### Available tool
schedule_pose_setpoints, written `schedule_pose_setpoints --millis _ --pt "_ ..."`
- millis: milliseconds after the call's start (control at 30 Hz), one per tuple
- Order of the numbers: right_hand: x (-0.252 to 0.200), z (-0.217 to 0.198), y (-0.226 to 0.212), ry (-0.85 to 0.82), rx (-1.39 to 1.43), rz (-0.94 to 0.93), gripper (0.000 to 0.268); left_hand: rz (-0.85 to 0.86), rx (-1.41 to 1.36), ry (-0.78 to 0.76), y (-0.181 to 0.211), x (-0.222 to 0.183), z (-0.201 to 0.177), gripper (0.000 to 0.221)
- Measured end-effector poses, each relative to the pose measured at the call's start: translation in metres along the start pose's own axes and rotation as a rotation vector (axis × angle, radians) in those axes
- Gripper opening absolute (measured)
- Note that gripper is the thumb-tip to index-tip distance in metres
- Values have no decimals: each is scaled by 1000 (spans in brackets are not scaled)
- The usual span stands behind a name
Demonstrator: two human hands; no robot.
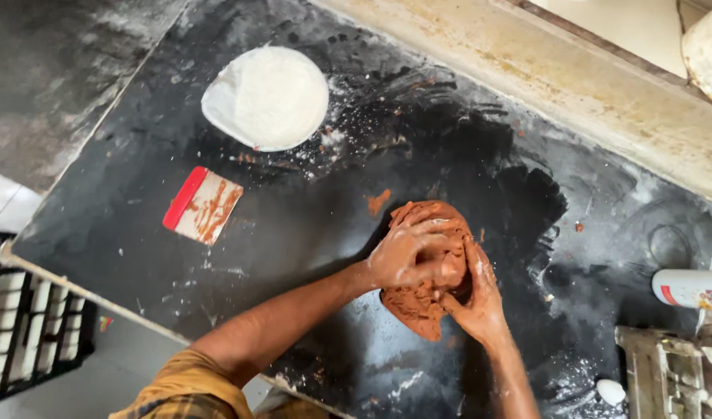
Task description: The person kneads a large mass of reddish dough by hand on a dark counter, repeatedly pressing, folding, and rolling it into cylindrical shapes while occasionally using a red scraper to gather material from the surface.
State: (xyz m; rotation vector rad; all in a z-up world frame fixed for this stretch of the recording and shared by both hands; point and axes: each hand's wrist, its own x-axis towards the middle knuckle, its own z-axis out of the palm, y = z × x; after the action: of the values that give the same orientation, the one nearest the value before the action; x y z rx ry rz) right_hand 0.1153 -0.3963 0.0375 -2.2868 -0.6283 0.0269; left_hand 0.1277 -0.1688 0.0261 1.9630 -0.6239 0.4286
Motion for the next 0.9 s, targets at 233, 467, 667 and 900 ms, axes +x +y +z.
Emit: schedule_pose_setpoints --millis 233,467,667,900 --pt "-2 14 -24 173 47 -46 103 -343 103 571 17 42 53 27" --pt "-3 3 19 266 -47 66 52 -183 347 188 27 22 38 47" --pt "52 -20 -47 446 -127 -68 47 -236 451 21 33 -4 43 71" --pt "217 115 -122 -158 414 -16 62 -229 572 -75 33 -23 45 68"
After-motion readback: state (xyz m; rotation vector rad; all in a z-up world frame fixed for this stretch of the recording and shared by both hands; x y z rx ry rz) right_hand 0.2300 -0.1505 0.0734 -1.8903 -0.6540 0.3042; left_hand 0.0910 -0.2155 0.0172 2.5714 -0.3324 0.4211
